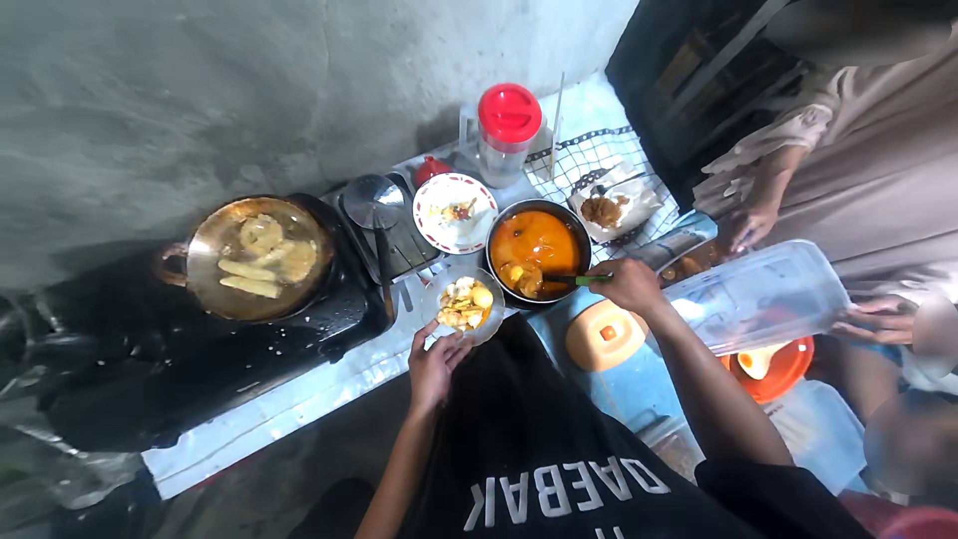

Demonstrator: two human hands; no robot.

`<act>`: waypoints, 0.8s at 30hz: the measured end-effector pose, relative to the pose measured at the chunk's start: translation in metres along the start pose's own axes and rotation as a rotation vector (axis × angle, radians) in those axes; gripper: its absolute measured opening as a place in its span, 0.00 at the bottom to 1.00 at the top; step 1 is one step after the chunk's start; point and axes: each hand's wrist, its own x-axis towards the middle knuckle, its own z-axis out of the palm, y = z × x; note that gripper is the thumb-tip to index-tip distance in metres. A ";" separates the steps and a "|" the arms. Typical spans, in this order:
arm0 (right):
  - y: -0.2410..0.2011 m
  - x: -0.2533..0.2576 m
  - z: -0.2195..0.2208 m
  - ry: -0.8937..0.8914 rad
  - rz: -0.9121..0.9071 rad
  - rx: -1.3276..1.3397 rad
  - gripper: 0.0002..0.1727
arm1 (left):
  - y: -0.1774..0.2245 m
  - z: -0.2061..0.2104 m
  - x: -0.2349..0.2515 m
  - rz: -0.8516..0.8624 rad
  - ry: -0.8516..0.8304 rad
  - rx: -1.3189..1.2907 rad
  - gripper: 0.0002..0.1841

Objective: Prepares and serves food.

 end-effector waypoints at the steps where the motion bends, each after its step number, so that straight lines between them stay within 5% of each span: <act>1: 0.003 0.000 0.000 0.003 -0.002 0.014 0.11 | 0.001 0.001 0.000 -0.002 0.003 0.004 0.24; 24: 0.008 -0.012 -0.019 0.230 -0.042 0.110 0.11 | 0.011 0.020 0.006 0.045 -0.036 0.025 0.22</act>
